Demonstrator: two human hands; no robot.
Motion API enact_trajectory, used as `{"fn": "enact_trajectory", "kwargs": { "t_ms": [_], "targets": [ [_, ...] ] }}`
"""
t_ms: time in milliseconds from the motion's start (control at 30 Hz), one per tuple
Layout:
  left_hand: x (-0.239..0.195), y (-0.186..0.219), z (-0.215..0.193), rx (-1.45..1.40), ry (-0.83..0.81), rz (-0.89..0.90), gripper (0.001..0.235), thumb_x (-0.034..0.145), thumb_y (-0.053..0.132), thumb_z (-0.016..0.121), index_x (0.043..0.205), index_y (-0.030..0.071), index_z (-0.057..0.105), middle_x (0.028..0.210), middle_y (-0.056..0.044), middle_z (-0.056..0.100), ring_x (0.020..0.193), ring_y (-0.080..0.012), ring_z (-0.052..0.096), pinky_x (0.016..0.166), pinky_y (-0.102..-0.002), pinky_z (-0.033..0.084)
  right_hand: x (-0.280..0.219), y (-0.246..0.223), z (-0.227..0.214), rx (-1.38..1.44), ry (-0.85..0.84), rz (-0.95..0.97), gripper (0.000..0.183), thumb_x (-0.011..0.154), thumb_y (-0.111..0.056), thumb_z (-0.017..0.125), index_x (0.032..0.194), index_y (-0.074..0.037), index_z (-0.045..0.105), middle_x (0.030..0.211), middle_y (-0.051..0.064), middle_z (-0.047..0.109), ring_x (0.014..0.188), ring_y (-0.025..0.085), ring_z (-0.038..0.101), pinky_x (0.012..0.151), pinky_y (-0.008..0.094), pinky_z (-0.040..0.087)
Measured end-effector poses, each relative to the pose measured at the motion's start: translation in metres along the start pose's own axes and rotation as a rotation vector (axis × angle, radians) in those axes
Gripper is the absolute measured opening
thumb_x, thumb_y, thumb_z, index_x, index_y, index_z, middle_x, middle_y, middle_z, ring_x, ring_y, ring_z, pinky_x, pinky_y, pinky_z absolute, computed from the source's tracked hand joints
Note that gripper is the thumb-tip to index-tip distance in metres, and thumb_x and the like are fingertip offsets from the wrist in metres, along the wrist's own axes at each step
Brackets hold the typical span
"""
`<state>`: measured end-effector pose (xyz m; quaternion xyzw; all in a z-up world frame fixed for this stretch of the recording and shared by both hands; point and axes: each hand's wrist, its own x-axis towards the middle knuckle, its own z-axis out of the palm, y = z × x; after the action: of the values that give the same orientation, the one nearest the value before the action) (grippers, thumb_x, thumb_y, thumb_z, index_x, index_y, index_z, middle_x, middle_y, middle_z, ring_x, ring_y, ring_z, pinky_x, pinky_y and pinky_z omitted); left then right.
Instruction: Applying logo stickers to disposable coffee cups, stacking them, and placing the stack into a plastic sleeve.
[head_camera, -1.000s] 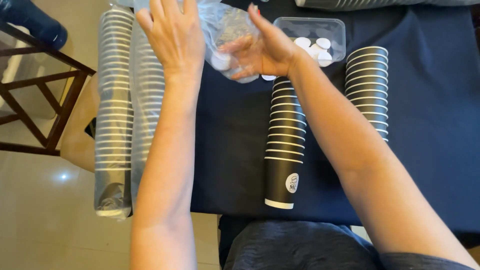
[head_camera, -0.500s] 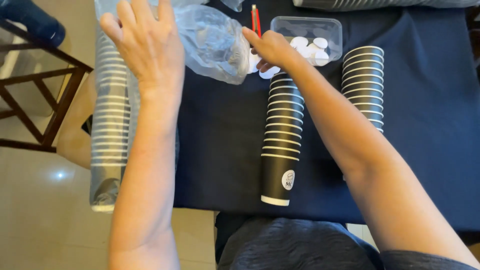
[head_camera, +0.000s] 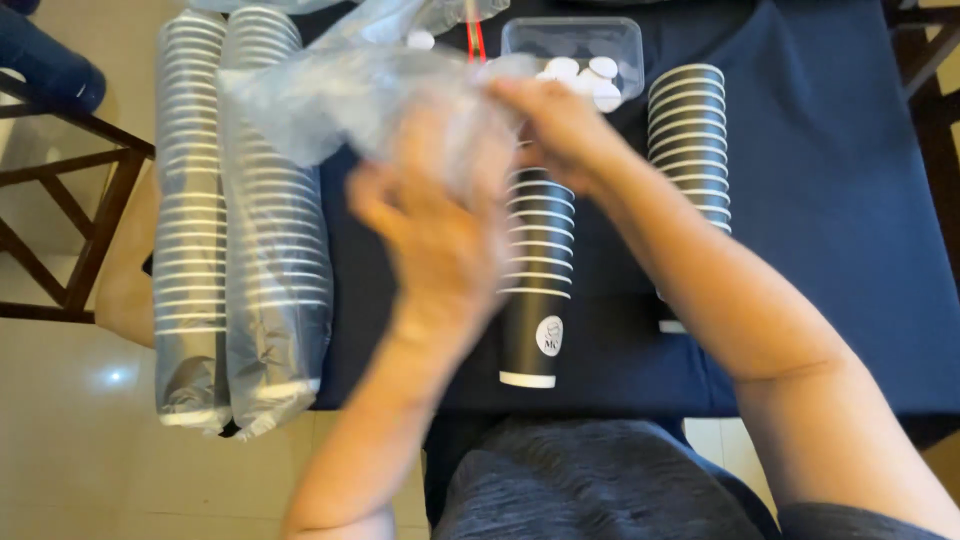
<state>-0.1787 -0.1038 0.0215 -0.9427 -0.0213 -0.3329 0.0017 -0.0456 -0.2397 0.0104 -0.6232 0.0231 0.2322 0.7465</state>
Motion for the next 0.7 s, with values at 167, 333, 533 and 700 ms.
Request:
{"fn": "enact_trajectory", "kwargs": {
  "t_ms": [167,333,533,700],
  "targets": [
    [-0.014,0.018,0.030,-0.176,0.547,0.191,0.013,0.104,0.007,0.055,0.093,0.009,0.060,0.125,-0.020,0.062,0.108,-0.0369,0.068,0.086,-0.043,0.051,-0.027,0.056,0.003,0.007,-0.253,-0.095,0.031,0.094,-0.033,0.071,0.092,-0.003,0.072,0.082,0.004,0.065,0.082,0.017,0.071,0.070,0.031,0.059],
    [-0.035,-0.020,0.031,-0.366,0.355,0.209,0.012,0.098,-0.010,0.060,0.088,-0.003,0.061,0.121,-0.021,0.067,0.106,-0.0379,0.069,0.091,-0.040,0.059,-0.063,-0.006,-0.031,-0.732,-0.078,-0.226,0.046,0.096,-0.056,0.058,0.108,-0.012,0.069,0.096,0.006,0.071,0.093,0.019,0.065,0.082,0.036,0.052],
    [-0.037,-0.038,0.022,-0.442,0.124,0.082,0.030,0.092,-0.013,0.062,0.113,0.006,0.073,0.131,-0.013,0.066,0.113,-0.0352,0.064,0.101,-0.042,0.055,-0.047,0.005,-0.037,-0.983,0.155,0.167,0.094,0.074,-0.069,0.063,0.149,-0.022,0.033,0.130,0.017,0.059,0.112,0.033,0.064,0.076,0.043,0.055],
    [-0.040,-0.032,0.029,-0.593,-0.093,0.030,0.050,0.091,-0.016,0.051,0.124,0.016,0.071,0.144,-0.006,0.056,0.120,-0.0339,0.057,0.094,-0.045,0.056,-0.044,0.032,-0.031,-0.707,0.189,0.218,0.100,0.060,-0.044,0.086,0.143,-0.020,0.035,0.123,0.006,0.062,0.101,0.020,0.069,0.059,0.039,0.063]
  ]
}}
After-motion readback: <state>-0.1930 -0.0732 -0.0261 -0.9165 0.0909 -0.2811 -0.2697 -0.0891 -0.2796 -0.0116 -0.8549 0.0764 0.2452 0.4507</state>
